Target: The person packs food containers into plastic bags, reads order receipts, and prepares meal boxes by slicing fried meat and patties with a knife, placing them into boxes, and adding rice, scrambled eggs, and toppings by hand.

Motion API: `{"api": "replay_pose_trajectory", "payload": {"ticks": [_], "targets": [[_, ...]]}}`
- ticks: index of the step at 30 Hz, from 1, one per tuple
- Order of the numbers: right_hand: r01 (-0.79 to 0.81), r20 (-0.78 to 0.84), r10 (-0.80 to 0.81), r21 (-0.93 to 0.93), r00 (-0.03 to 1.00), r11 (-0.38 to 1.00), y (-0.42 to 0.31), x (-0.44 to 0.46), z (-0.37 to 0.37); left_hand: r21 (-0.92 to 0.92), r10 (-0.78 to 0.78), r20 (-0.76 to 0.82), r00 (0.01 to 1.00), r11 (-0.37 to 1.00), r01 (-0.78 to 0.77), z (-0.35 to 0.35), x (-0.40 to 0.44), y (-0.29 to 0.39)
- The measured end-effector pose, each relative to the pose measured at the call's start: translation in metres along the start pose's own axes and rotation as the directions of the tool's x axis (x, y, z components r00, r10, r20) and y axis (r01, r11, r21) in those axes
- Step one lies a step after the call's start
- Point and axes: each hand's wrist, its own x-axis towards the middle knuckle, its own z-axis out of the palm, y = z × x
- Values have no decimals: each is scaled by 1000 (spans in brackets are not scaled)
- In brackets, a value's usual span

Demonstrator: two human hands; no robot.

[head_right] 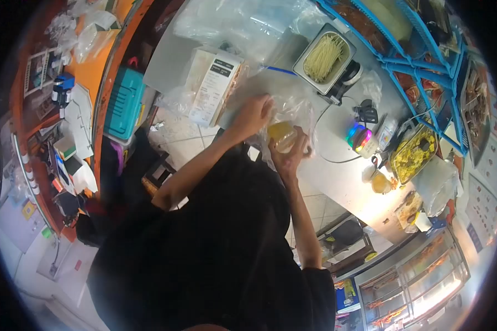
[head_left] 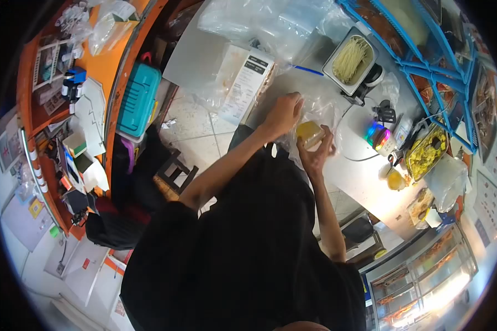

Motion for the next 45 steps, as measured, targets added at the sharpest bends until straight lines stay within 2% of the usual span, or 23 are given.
{"api": "replay_pose_trajectory", "payload": {"ticks": [2, 5, 7, 9, 11, 13, 14, 15, 17, 19, 20, 21, 22, 25, 27, 31, 33, 35, 37, 39, 41, 43, 45], "targets": [[-1, 69, 13, -164, 998, 986, -12, 0, -24, -135, 54, -97, 994, 989, -67, -44, -4, 43], [169, 232, -84, -377, 969, 911, 39, -25, -45, -301, 161, -150, 976, 932, -200, -82, -22, 102], [197, 418, 26, -482, 908, 853, -7, -9, -87, -320, 71, -124, 990, 941, -108, -84, -19, 90], [255, 394, -63, -458, 917, 851, -15, -5, -106, -332, -17, -74, 997, 943, -9, -88, -18, 74], [1, 290, 65, -224, 955, 975, -18, 0, -122, -323, -96, -16, 995, 942, 86, -95, -19, 58], [-334, -29, 352, -396, 936, 855, 3, -32, -132, -420, -57, 58, 997, 904, 76, -97, -19, 49], [-344, -293, 261, -282, 920, 896, 6, -40, -123, -469, -35, 92, 995, 880, 75, -97, -19, 45], [-318, -542, 180, -172, 821, 932, 8, -41, -112, -519, -32, 138, 990, 849, 100, -97, -20, 41], [-396, -573, 50, -499, 818, 770, -16, -10, -98, -616, -28, 223, 974, 771, 163, -96, -22, 35], [-481, -436, 305, -384, 847, 788, -23, 3, -88, -627, -100, 300, 949, 728, 275, -99, -19, 30], [-582, -195, 557, -106, 807, 806, -18, -1, -91, -634, -129, 340, 931, 700, 329, -101, -17, 28], [-699, 111, 691, 149, 714, 699, -11, -8, -97, -627, -97, 371, 923, 708, 326, -101, -15, 25], [-608, 202, 574, 321, 793, 726, -5, -14, -94, -620, -66, 397, 915, 716, 321, -102, -13, 22], [-592, 213, 756, 760, 619, 270, -21, 12, -88, -648, -37, 381, 924, 702, 295, -102, -9, 19], [-677, 135, 705, 450, 696, 583, -19, 19, -79, -635, -29, 370, 929, 722, 276, -103, -5, 19], [-668, 179, 643, 213, 745, 713, 5, 6, -85, -600, -33, 387, 921, 750, 279, -111, -2, 24], [-489, 232, 527, -202, 818, 849, 10, -1, -115, -585, -54, 371, 927, 761, 279, -116, -2, 26], [-522, -237, 518, 50, 822, 852, -14, -7, -129, -593, -63, 305, 950, 768, 241, -122, -3, 28], [-434, -205, 448, 113, 870, 894, -45, -2, -151, -593, -97, 314, 945, 757, 274, -128, -6, 35], [-418, -150, 534, 462, 832, 782, -64, -13, -172, -575, -151, 391, 908, 731, 369, -137, -9, 47], [-346, -105, 526, 644, 844, 683, -70, -21, -182, -435, -108, 482, 869, 832, 345, -158, -6, 58], [-249, -98, 427, 687, 899, 682, -73, -13, -184, -290, -66, 579, 813, 915, 281, -201, 8, 73], [-213, -178, 332, 481, 926, 851, -93, -4, -180, -368, -14, 616, 788, 879, 303, -267, 36, 76]]}}
